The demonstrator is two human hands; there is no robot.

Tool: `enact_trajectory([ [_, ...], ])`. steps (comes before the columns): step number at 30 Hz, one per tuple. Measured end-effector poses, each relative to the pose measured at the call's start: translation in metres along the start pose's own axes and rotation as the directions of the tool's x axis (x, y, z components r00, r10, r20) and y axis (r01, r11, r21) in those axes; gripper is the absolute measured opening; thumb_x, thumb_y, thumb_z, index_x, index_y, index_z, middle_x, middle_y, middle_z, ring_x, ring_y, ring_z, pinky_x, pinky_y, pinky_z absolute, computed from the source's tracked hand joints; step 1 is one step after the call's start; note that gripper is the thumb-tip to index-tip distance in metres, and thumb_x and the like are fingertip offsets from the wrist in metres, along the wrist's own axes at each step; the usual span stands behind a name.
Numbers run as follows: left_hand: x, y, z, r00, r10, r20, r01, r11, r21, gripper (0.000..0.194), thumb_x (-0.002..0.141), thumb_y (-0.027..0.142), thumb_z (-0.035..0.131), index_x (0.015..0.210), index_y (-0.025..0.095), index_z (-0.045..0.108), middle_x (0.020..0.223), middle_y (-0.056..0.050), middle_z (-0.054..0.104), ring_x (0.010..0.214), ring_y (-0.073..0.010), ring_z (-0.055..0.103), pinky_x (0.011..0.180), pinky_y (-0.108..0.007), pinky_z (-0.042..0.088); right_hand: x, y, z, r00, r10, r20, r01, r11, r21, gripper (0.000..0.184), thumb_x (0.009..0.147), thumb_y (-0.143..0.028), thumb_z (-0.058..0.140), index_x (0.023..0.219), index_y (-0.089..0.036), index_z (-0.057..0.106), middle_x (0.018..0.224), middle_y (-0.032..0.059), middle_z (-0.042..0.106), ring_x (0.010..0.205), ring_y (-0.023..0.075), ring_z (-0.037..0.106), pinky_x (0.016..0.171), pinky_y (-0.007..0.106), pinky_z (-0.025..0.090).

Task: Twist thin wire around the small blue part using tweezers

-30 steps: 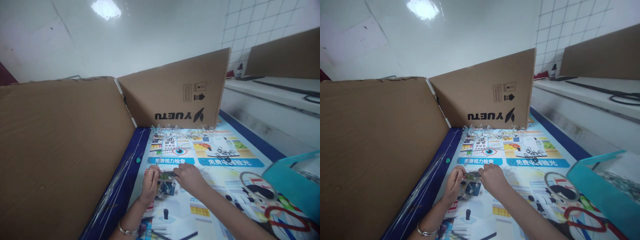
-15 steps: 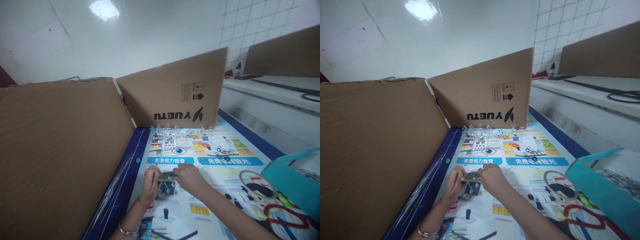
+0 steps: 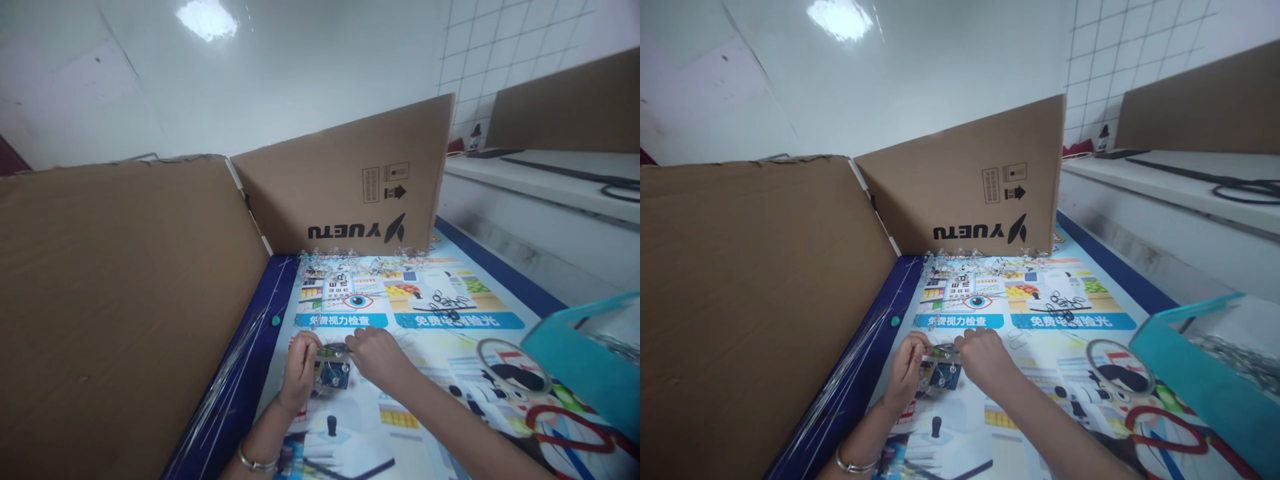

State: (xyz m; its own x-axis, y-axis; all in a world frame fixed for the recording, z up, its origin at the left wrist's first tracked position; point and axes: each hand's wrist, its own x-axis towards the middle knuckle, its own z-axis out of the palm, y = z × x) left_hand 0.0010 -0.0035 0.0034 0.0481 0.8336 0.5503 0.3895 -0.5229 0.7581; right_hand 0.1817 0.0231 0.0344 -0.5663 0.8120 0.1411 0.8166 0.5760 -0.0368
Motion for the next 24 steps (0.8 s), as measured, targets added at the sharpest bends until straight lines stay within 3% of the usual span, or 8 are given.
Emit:
enact_trajectory([
  [6,-0.0001,-0.0002,0.0002,1.000,-0.014,0.007,0.014,1.000,-0.005,0.020,0.087,0.026,0.034,0.073,0.018,0.044,0.077,-0.004,0.049,0.074,-0.0157,0.049,0.071,-0.029,0.039,0.0014,0.0013,-0.0002,1.000,-0.012,0.005,0.012,1.000,-0.018,0.013,0.078,-0.016,0.048,0.082,-0.018,0.060,0.077,0.0057,0.063,0.073,0.0193,0.057,0.059,0.027,0.034],
  [24,-0.0019,-0.0019,0.0034,0.999,-0.036,-0.025,0.037,0.999,0.004,0.020,0.087,0.029,0.034,0.077,0.018,0.047,0.080,-0.006,0.052,0.078,-0.0172,0.050,0.073,-0.030,0.040,0.0017,0.0006,0.0003,0.999,0.034,-0.006,-0.034,0.998,0.048,0.015,0.079,-0.030,0.051,0.087,-0.020,0.061,0.083,0.0063,0.061,0.082,0.0210,0.055,0.068,0.029,0.037],
])
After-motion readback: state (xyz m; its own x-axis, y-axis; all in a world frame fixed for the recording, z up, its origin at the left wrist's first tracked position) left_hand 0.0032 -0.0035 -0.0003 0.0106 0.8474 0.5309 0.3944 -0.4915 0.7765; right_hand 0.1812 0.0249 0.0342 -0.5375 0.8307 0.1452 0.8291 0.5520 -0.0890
